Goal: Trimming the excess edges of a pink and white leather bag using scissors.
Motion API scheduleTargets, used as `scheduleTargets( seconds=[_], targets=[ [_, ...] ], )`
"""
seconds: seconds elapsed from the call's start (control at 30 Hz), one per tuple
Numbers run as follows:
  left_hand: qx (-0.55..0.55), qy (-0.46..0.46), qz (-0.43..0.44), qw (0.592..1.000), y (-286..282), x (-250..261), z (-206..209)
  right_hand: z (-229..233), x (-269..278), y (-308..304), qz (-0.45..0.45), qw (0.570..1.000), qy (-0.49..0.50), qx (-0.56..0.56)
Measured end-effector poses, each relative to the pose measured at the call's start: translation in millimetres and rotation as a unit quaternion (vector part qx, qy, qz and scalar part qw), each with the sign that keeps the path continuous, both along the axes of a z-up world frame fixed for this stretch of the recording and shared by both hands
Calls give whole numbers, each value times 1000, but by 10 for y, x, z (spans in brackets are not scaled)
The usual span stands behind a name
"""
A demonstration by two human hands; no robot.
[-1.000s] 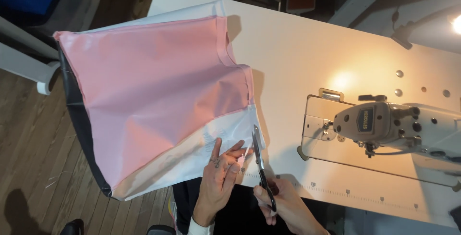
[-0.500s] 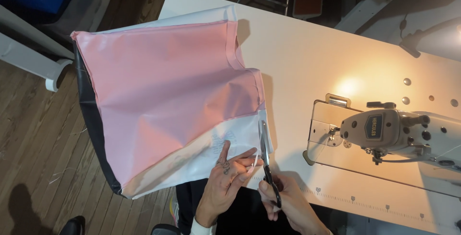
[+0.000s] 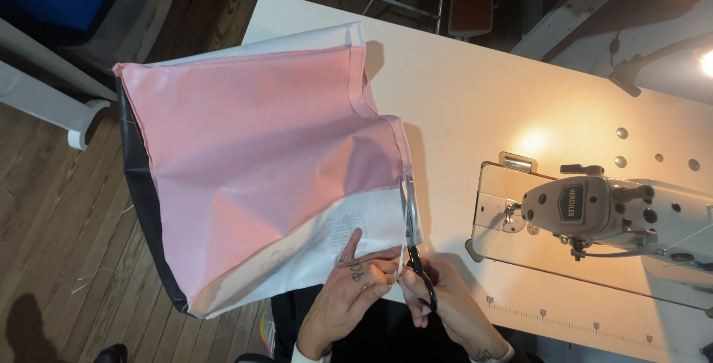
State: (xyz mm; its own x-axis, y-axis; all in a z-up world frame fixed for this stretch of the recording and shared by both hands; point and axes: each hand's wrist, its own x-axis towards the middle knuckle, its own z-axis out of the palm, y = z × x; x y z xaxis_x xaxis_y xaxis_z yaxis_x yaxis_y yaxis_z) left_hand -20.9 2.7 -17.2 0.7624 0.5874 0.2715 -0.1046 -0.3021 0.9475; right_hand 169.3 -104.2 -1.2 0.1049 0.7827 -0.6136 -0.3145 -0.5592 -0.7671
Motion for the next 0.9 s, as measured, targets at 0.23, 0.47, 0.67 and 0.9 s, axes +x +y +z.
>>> scheduleTargets(
  seconds=[0.23, 0.47, 0.67, 0.9],
  targets=[
    [1, -5, -20, 1000, 15, -9, -43, 64, -35, 65, 1, 1000, 19, -2],
    [-12, 22, -34, 999, 3, -3, 3, -18, 53, 88, -30, 997, 44, 54],
    [-197, -14, 48, 979, -67, 41, 93, -499, 521, -533, -30, 999, 10, 24],
    [104, 79, 38, 991, 390, 730, 1347, -1974, 1597, -1219, 89, 970, -225, 13]
  ],
)
